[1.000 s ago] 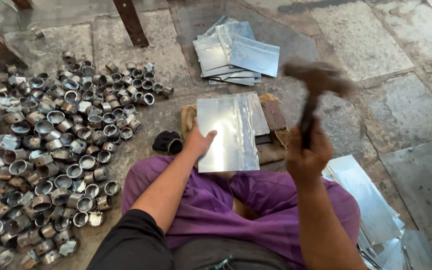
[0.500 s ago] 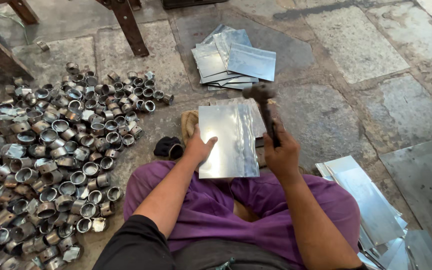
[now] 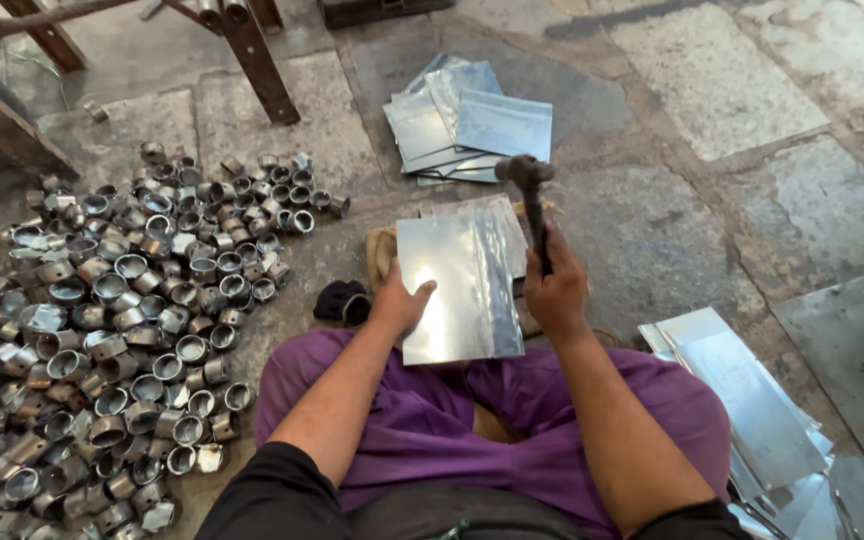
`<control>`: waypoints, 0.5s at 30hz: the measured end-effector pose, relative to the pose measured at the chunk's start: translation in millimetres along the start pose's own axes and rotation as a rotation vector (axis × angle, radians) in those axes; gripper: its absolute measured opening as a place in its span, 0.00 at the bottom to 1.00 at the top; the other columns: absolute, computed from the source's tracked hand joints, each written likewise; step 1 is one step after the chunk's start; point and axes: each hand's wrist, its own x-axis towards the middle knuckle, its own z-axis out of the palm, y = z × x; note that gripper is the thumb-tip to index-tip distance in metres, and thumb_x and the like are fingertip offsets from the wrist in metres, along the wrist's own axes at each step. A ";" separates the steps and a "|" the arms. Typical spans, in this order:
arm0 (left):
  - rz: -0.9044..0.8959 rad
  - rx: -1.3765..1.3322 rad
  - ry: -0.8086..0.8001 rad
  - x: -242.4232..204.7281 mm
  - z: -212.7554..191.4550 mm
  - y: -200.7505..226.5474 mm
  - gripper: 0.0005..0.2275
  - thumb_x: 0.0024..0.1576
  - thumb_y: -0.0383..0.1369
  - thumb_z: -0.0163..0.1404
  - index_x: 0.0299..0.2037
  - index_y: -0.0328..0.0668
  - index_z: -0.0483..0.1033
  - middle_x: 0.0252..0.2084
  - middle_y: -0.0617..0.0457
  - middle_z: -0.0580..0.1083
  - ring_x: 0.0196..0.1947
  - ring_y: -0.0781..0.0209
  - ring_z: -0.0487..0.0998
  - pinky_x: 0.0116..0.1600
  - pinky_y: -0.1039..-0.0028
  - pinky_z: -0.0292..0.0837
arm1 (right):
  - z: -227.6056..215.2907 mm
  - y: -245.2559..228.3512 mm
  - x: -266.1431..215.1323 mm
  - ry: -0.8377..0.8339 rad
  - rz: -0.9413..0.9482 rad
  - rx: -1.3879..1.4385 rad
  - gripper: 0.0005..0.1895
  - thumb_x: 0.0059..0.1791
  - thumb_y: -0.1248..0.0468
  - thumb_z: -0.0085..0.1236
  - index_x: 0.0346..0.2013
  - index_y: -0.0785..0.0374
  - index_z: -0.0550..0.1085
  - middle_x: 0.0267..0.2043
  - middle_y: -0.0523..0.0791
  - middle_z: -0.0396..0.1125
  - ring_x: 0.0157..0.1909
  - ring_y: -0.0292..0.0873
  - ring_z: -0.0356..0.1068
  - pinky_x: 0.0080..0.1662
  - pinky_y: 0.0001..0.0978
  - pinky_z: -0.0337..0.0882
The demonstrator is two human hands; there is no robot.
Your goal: The person sits on the floor and repeatedly hammers a rectangular metal sheet placed on a small wooden block. They use a hammer in their right hand to strike the sheet while holding it steady with their left hand. The person occasionally flips the sheet over to work on different areas.
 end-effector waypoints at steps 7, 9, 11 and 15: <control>-0.108 0.054 -0.045 2.5 -1.9 5.1 0.43 0.55 0.48 0.57 0.75 0.37 0.46 0.63 0.32 0.70 0.60 0.39 0.74 0.62 0.62 0.69 | 19.5 15.2 8.2 -0.288 0.148 -0.127 0.21 0.53 0.64 0.57 0.61 0.64 0.73 0.47 0.59 0.73 0.51 0.59 0.72 0.52 0.45 0.71; -0.109 0.044 -0.044 3.7 -1.0 4.0 0.43 0.54 0.48 0.58 0.74 0.39 0.47 0.63 0.34 0.70 0.60 0.40 0.74 0.62 0.62 0.69 | 16.2 6.5 11.9 -0.290 0.224 -0.205 0.21 0.52 0.64 0.59 0.61 0.63 0.74 0.44 0.58 0.73 0.48 0.59 0.73 0.49 0.45 0.71; -0.079 0.070 -0.014 7.5 -0.1 1.9 0.44 0.54 0.48 0.59 0.74 0.36 0.46 0.62 0.32 0.70 0.60 0.39 0.74 0.62 0.61 0.70 | 2.1 -6.7 10.1 -0.182 0.236 -0.100 0.22 0.52 0.65 0.59 0.61 0.64 0.73 0.44 0.58 0.73 0.45 0.57 0.74 0.46 0.44 0.73; -0.061 0.007 -0.016 -1.3 -2.6 2.4 0.39 0.54 0.47 0.58 0.72 0.37 0.53 0.59 0.34 0.74 0.58 0.39 0.76 0.60 0.61 0.71 | -7.7 -28.0 17.8 0.054 -0.038 0.114 0.19 0.55 0.66 0.55 0.60 0.68 0.71 0.47 0.57 0.73 0.46 0.56 0.76 0.46 0.43 0.74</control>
